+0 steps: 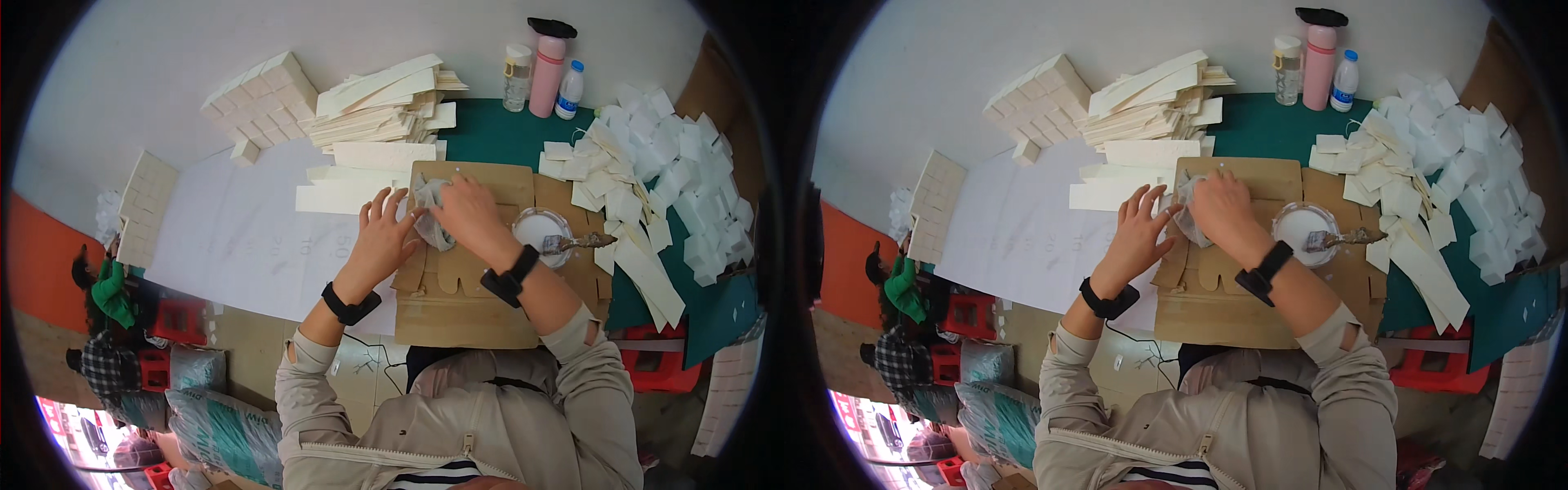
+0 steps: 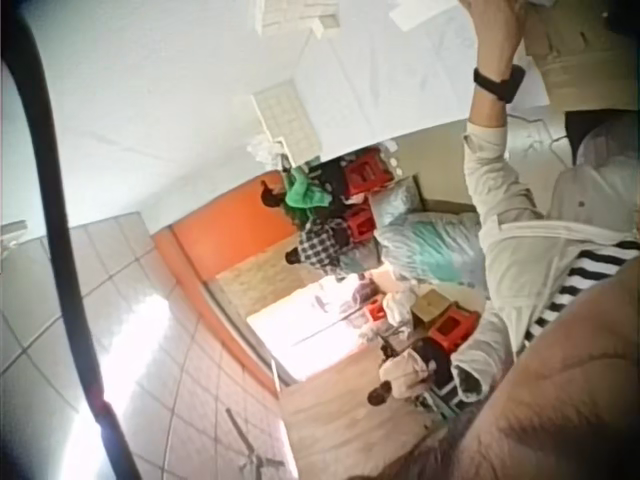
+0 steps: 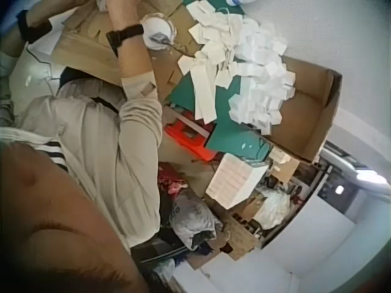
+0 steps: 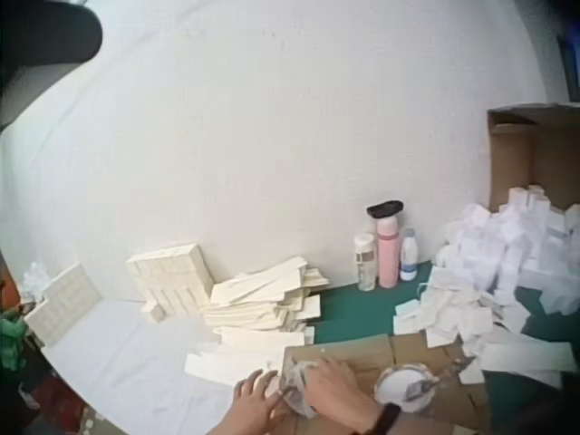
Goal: The person wipes their hands with a cloth, applies glue to a foam block with a brush, and then presses foam strips onto the glued surfaces.
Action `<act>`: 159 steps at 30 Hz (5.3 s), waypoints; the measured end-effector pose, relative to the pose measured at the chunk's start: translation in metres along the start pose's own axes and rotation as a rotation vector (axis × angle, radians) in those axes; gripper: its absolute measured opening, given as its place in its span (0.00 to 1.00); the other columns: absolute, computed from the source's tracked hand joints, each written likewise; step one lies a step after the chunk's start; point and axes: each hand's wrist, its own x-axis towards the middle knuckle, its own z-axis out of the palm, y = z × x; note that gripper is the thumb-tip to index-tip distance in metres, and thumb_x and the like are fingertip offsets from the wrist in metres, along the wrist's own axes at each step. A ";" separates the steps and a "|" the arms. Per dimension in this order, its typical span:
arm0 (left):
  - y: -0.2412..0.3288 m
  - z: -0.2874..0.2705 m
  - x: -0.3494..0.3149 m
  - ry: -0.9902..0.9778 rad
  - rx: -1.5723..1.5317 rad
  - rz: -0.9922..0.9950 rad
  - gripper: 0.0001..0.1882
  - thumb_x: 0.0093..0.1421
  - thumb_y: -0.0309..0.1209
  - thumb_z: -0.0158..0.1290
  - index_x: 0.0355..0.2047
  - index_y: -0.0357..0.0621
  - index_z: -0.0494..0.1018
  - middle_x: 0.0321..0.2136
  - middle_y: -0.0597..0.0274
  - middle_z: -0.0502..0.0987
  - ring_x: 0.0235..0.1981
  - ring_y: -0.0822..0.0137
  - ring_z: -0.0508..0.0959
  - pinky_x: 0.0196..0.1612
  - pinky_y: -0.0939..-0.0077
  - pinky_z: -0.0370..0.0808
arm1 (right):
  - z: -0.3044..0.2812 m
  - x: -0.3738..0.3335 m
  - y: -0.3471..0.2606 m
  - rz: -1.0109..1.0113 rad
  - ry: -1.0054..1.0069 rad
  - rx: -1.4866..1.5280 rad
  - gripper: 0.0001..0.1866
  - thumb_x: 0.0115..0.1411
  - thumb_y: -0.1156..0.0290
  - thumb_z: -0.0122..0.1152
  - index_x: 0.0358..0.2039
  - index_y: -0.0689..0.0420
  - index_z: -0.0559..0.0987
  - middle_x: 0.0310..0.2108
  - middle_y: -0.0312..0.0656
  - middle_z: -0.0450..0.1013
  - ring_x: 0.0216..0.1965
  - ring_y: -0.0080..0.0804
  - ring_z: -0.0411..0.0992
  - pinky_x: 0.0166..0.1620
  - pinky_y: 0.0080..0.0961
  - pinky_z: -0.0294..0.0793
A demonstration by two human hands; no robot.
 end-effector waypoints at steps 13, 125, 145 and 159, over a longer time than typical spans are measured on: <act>-0.011 -0.004 -0.003 0.068 -0.073 0.005 0.35 0.45 0.32 0.67 0.56 0.52 0.71 0.65 0.52 0.56 0.66 0.44 0.55 0.63 0.46 0.57 | -0.003 -0.010 -0.006 0.110 0.026 1.002 0.08 0.58 0.75 0.62 0.39 0.63 0.79 0.38 0.42 0.78 0.31 0.28 0.74 0.35 0.22 0.73; 0.039 -0.002 0.027 0.004 -1.904 -0.293 0.50 0.60 0.74 0.23 0.73 0.56 0.35 0.66 0.48 0.60 0.65 0.58 0.60 0.65 0.59 0.50 | 0.028 -0.005 -0.004 0.715 0.517 2.028 0.12 0.64 0.69 0.61 0.42 0.65 0.80 0.30 0.35 0.77 0.27 0.18 0.70 0.32 0.18 0.70; 0.046 -0.004 0.028 -0.085 -1.942 -0.291 0.47 0.61 0.72 0.18 0.73 0.58 0.35 0.68 0.53 0.58 0.68 0.58 0.55 0.66 0.57 0.47 | 0.046 0.001 0.017 0.695 0.469 1.597 0.12 0.68 0.67 0.56 0.42 0.64 0.79 0.33 0.34 0.75 0.34 0.19 0.71 0.38 0.19 0.72; 0.025 -0.001 0.027 -0.127 -2.128 -0.410 0.53 0.59 0.75 0.17 0.67 0.45 0.57 0.67 0.58 0.60 0.68 0.61 0.55 0.66 0.55 0.51 | 0.024 -0.007 0.014 0.331 0.440 1.555 0.13 0.68 0.67 0.55 0.44 0.63 0.79 0.38 0.37 0.77 0.38 0.27 0.74 0.42 0.25 0.73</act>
